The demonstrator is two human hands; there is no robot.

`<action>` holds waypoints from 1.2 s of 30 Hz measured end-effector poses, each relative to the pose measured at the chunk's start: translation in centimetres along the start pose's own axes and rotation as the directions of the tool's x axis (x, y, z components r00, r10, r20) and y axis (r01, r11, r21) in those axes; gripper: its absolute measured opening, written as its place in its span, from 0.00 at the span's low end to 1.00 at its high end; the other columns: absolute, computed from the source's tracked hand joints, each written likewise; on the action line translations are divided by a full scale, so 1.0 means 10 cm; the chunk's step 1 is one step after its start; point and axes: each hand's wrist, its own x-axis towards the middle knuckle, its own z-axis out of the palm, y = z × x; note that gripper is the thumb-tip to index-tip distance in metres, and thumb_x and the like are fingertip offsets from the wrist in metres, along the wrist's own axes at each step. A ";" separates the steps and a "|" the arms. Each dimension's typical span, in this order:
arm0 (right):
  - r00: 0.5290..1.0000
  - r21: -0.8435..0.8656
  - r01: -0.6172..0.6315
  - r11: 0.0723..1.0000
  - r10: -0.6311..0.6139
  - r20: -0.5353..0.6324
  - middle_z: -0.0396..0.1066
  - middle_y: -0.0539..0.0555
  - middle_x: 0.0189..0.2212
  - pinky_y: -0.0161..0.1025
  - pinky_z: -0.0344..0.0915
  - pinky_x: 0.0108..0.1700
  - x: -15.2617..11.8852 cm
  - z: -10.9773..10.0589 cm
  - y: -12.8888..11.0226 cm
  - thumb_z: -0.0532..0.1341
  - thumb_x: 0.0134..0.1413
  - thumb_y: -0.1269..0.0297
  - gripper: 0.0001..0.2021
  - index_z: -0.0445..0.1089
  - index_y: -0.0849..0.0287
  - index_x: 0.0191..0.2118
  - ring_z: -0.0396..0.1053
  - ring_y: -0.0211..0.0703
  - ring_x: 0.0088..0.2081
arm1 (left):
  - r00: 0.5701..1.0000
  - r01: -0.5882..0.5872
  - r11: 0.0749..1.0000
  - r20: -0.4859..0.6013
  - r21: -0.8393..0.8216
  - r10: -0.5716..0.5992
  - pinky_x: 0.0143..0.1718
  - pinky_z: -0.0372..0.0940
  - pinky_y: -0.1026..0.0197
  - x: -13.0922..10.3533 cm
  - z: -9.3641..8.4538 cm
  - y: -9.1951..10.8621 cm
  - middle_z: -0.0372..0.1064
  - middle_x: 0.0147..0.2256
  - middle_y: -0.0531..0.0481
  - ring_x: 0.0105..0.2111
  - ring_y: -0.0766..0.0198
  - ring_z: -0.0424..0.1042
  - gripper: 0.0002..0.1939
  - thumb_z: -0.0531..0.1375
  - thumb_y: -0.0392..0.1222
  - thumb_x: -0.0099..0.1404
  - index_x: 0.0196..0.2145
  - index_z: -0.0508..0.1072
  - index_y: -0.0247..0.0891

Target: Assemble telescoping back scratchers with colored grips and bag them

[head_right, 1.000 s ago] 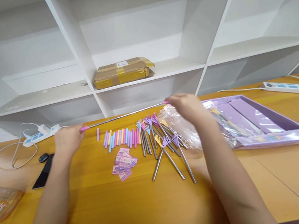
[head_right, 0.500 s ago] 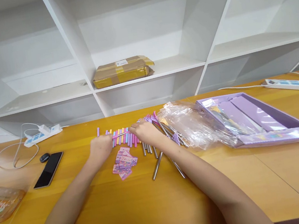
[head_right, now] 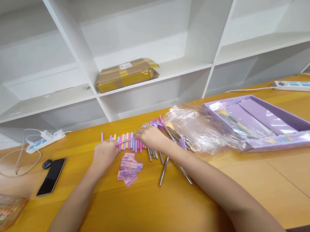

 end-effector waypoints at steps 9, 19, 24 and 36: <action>0.999 0.000 0.020 1.000 -0.019 -0.033 0.78 0.56 0.37 0.40 0.49 0.36 -0.01 0.03 0.01 0.55 0.78 0.64 0.14 0.78 0.60 0.44 0.69 0.42 0.34 | 0.999 -0.010 1.000 0.038 0.018 0.009 0.42 0.71 0.51 -0.02 -0.06 0.00 0.80 0.38 0.30 0.43 0.41 0.83 0.18 0.52 0.39 0.73 0.45 0.82 0.33; 0.999 0.021 0.014 1.000 -0.013 -0.043 0.78 0.57 0.37 0.39 0.48 0.36 -0.01 0.05 0.03 0.56 0.77 0.65 0.13 0.78 0.60 0.45 0.68 0.41 0.33 | 0.999 -0.008 1.000 0.045 0.021 0.007 0.41 0.71 0.52 -0.01 -0.07 -0.01 0.80 0.38 0.31 0.43 0.43 0.83 0.17 0.54 0.41 0.73 0.44 0.82 0.33; 0.999 0.022 0.017 1.000 -0.016 -0.041 0.78 0.56 0.38 0.39 0.49 0.37 -0.01 0.05 0.03 0.56 0.77 0.67 0.12 0.77 0.60 0.45 0.68 0.40 0.33 | 1.000 -0.008 1.000 0.026 0.014 0.008 0.40 0.71 0.52 0.01 -0.04 -0.03 0.80 0.38 0.30 0.42 0.43 0.83 0.17 0.53 0.39 0.73 0.44 0.82 0.33; 0.995 0.047 -0.007 0.999 0.012 -0.101 0.79 0.58 0.41 0.39 0.55 0.39 -0.03 -0.12 0.01 0.54 0.74 0.73 0.15 0.78 0.59 0.50 0.72 0.44 0.38 | 0.997 0.004 1.000 -0.072 -0.007 -0.005 0.34 0.63 0.54 0.04 -0.09 -0.07 0.80 0.34 0.32 0.38 0.43 0.81 0.20 0.51 0.42 0.75 0.40 0.83 0.35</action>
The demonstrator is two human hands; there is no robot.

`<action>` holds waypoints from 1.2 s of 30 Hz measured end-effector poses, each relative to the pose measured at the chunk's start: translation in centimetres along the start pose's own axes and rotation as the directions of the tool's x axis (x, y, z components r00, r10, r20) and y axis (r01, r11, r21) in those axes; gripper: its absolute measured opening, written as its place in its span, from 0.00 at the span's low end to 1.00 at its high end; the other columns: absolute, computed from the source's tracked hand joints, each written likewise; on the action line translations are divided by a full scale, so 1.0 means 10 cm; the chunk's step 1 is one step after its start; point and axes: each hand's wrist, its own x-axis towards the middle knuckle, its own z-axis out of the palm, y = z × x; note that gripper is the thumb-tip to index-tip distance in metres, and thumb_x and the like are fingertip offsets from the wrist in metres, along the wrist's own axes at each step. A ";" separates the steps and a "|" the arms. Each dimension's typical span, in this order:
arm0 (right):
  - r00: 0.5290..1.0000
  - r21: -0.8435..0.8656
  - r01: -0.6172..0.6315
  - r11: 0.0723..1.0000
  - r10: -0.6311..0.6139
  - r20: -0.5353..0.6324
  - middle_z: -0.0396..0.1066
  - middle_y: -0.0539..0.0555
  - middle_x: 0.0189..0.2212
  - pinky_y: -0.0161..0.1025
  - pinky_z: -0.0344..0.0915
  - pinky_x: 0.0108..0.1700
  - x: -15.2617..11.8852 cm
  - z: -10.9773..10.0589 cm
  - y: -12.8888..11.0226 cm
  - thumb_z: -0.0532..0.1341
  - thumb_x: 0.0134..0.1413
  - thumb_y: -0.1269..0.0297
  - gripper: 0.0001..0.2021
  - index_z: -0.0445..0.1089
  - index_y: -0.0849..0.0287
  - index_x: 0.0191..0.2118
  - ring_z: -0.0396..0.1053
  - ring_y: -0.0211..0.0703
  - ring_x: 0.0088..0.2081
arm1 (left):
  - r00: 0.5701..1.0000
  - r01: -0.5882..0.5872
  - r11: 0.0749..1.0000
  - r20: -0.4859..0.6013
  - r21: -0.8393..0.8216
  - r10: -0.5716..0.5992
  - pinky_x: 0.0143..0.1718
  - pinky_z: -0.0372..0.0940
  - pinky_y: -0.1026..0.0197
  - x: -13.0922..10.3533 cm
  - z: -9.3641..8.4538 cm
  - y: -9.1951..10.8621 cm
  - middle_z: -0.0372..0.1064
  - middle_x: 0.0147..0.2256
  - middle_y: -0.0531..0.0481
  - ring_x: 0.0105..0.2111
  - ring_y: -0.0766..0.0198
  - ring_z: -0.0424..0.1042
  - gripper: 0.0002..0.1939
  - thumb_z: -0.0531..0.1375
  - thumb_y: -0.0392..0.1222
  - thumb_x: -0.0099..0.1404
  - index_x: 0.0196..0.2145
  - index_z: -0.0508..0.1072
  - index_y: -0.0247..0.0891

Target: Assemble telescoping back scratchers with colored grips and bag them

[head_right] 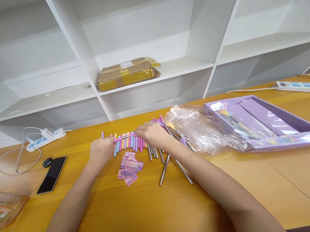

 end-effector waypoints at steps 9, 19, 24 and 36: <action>0.751 0.019 -0.469 0.883 0.410 -0.517 0.83 0.58 0.42 0.40 0.62 0.46 -0.96 -0.49 1.61 0.50 0.73 0.71 0.19 0.81 0.56 0.47 0.78 0.44 0.42 | 0.866 0.379 0.923 -0.378 0.072 -0.326 0.33 0.44 0.58 -0.21 -0.55 -1.73 0.68 0.27 0.44 0.34 0.55 0.66 0.21 0.52 0.49 0.74 0.25 0.69 0.38; 0.691 0.166 -0.516 0.841 0.522 -0.500 0.83 0.58 0.46 0.37 0.67 0.40 -1.12 -0.65 1.69 0.54 0.70 0.62 0.15 0.80 0.55 0.43 0.77 0.41 0.31 | 0.866 0.242 0.970 -0.451 -0.001 -0.217 0.31 0.42 0.56 -0.23 -0.53 -1.68 0.65 0.25 0.44 0.32 0.56 0.66 0.20 0.55 0.50 0.69 0.21 0.62 0.40; 0.670 0.199 -0.544 0.815 0.565 -0.482 0.82 0.59 0.46 0.37 0.67 0.40 -1.14 -0.69 1.74 0.55 0.68 0.63 0.14 0.79 0.56 0.43 0.77 0.42 0.31 | 0.882 0.226 0.973 -0.434 0.048 -0.184 0.31 0.44 0.56 -0.21 -0.55 -1.61 0.68 0.25 0.41 0.32 0.54 0.69 0.20 0.53 0.50 0.70 0.21 0.63 0.41; 0.666 0.146 -0.537 0.831 0.523 -0.531 0.82 0.58 0.44 0.36 0.66 0.41 -1.08 -0.77 1.64 0.56 0.63 0.69 0.14 0.81 0.57 0.43 0.76 0.42 0.33 | 0.854 0.266 0.963 -0.470 0.026 -0.223 0.31 0.44 0.57 -0.25 -0.60 -1.62 0.65 0.24 0.45 0.31 0.56 0.66 0.19 0.55 0.50 0.69 0.21 0.65 0.40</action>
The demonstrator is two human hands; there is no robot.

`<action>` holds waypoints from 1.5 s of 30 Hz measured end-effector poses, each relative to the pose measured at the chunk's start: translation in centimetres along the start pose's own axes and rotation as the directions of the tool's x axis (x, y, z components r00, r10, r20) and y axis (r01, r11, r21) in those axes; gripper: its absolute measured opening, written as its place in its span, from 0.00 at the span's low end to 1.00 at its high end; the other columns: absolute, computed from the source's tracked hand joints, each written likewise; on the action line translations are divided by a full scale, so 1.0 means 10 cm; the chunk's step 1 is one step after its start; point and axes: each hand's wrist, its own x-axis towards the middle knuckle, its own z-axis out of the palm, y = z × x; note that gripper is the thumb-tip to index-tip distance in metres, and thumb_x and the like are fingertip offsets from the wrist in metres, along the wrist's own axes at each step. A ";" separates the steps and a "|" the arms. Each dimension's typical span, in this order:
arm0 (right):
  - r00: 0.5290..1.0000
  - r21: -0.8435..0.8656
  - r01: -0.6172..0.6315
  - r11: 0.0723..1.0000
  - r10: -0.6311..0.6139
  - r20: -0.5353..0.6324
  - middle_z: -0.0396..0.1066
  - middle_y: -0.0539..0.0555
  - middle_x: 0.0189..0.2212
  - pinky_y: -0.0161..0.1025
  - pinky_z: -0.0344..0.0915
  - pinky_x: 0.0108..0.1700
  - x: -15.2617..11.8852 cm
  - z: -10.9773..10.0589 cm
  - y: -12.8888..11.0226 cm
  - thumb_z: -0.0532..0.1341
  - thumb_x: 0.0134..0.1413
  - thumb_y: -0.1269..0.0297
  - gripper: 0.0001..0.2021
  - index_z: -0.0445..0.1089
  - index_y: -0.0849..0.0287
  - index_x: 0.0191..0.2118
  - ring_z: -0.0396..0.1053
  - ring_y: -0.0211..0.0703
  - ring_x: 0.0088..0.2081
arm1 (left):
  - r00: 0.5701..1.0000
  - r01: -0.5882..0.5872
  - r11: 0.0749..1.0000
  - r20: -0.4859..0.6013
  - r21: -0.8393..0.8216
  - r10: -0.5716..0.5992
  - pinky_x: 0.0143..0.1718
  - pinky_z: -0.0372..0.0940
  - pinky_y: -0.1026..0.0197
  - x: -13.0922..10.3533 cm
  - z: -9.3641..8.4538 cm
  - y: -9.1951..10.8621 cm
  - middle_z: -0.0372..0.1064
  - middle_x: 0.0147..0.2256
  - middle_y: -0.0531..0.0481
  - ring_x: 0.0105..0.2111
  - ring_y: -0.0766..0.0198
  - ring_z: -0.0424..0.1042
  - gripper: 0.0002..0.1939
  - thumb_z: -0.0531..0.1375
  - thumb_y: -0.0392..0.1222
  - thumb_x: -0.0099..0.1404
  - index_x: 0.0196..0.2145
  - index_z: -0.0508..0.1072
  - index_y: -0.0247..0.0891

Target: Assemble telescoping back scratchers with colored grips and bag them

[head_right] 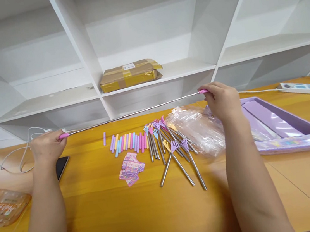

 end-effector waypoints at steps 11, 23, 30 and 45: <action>0.998 -0.108 -0.039 0.993 0.034 -0.051 0.83 0.57 0.40 0.39 0.65 0.40 0.04 0.02 -0.12 0.57 0.62 0.64 0.15 0.83 0.57 0.43 0.72 0.44 0.32 | 1.000 0.001 1.000 0.015 -0.031 -0.001 0.32 0.43 0.58 -0.02 -0.03 -0.06 0.60 0.25 0.48 0.30 0.61 0.59 0.20 0.55 0.50 0.70 0.22 0.63 0.40; 0.999 -0.138 -0.026 0.990 0.019 -0.051 0.82 0.56 0.40 0.37 0.64 0.40 0.02 0.04 -0.12 0.57 0.63 0.65 0.15 0.83 0.57 0.44 0.73 0.42 0.33 | 1.000 0.007 1.000 0.000 -0.017 -0.007 0.32 0.43 0.57 -0.02 0.01 -0.06 0.57 0.25 0.48 0.30 0.60 0.57 0.19 0.54 0.48 0.71 0.23 0.62 0.40; 0.998 -0.168 -0.067 0.983 0.066 -0.011 0.82 0.56 0.42 0.37 0.64 0.41 0.02 0.06 -0.16 0.57 0.64 0.65 0.16 0.83 0.56 0.46 0.73 0.42 0.34 | 0.999 0.040 0.999 0.008 -0.030 -0.040 0.33 0.42 0.56 -0.04 0.00 -0.08 0.56 0.25 0.48 0.31 0.60 0.57 0.20 0.53 0.48 0.72 0.23 0.62 0.39; 0.997 -0.174 -0.050 0.983 0.040 -0.060 0.82 0.56 0.40 0.39 0.65 0.40 0.03 0.04 -0.13 0.57 0.60 0.65 0.16 0.83 0.58 0.43 0.74 0.43 0.32 | 1.000 0.021 0.999 0.005 0.040 -0.021 0.31 0.44 0.56 -0.01 0.01 -0.01 0.66 0.25 0.46 0.30 0.57 0.66 0.19 0.54 0.50 0.70 0.23 0.65 0.41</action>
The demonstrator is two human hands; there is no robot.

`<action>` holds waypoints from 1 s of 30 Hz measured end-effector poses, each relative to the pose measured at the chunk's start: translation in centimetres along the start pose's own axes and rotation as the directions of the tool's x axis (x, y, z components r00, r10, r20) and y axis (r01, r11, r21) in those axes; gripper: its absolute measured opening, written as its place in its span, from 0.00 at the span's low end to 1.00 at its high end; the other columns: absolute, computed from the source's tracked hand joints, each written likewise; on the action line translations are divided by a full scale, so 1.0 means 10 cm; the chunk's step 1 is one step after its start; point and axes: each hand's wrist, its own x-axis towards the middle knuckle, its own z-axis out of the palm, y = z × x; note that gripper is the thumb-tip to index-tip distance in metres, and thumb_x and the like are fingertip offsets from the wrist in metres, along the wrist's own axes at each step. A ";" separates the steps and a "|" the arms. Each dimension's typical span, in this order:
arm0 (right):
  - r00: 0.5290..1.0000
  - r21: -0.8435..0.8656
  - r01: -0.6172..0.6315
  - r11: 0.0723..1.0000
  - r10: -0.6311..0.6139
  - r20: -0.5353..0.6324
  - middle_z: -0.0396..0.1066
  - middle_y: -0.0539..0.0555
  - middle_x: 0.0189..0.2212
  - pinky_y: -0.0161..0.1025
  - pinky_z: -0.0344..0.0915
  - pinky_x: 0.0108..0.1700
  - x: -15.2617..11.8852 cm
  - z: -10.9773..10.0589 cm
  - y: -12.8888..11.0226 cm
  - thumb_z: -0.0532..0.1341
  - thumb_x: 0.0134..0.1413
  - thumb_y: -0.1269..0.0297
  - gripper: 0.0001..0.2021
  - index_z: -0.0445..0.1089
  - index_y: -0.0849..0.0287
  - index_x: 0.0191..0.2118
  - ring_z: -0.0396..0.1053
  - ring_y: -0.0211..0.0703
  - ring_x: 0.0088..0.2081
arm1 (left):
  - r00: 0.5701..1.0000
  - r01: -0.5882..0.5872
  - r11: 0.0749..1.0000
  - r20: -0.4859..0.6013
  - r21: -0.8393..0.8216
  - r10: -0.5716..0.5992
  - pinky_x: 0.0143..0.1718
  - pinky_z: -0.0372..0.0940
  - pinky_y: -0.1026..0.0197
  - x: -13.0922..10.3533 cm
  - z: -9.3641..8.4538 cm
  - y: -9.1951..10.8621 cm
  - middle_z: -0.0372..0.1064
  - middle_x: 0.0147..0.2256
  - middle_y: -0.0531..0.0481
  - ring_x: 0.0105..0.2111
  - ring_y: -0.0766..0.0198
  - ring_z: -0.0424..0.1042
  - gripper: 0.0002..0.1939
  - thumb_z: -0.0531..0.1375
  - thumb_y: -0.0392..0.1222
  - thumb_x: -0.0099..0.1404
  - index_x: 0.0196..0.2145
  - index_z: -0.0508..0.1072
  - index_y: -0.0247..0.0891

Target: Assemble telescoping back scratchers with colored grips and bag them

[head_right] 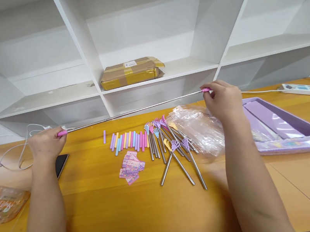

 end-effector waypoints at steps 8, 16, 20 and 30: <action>1.000 0.014 0.006 1.000 -0.006 -0.008 0.82 0.56 0.39 0.39 0.66 0.41 0.00 0.02 0.02 0.57 0.59 0.65 0.16 0.83 0.57 0.43 0.74 0.44 0.32 | 1.000 0.014 1.000 0.009 -0.015 -0.013 0.31 0.44 0.56 -0.01 0.00 0.01 0.66 0.25 0.46 0.30 0.57 0.66 0.19 0.55 0.51 0.70 0.23 0.67 0.41; 0.996 -0.028 -0.073 0.997 0.075 0.050 0.82 0.59 0.42 0.40 0.66 0.44 0.02 -0.05 -0.05 0.57 0.62 0.67 0.15 0.83 0.58 0.45 0.75 0.45 0.34 | 0.999 0.027 0.999 0.034 -0.019 -0.027 0.31 0.43 0.55 -0.01 0.00 0.07 0.67 0.26 0.44 0.31 0.55 0.67 0.19 0.54 0.50 0.70 0.23 0.67 0.41; 0.998 -0.009 -0.059 0.998 0.060 0.036 0.82 0.59 0.41 0.39 0.66 0.43 0.01 -0.05 -0.04 0.58 0.62 0.67 0.15 0.83 0.59 0.44 0.74 0.43 0.33 | 0.999 0.029 0.999 0.034 -0.042 -0.027 0.31 0.43 0.54 -0.01 0.01 0.10 0.67 0.25 0.43 0.30 0.54 0.68 0.19 0.54 0.52 0.68 0.22 0.67 0.41; 0.992 -0.005 0.046 0.999 -0.045 0.118 0.83 0.59 0.47 0.38 0.66 0.46 0.01 0.03 -0.11 0.57 0.66 0.66 0.16 0.83 0.59 0.48 0.77 0.47 0.43 | 0.994 -0.029 0.998 0.110 0.062 0.022 0.31 0.46 0.55 0.00 0.04 0.20 0.76 0.29 0.40 0.34 0.50 0.75 0.21 0.53 0.53 0.71 0.26 0.75 0.40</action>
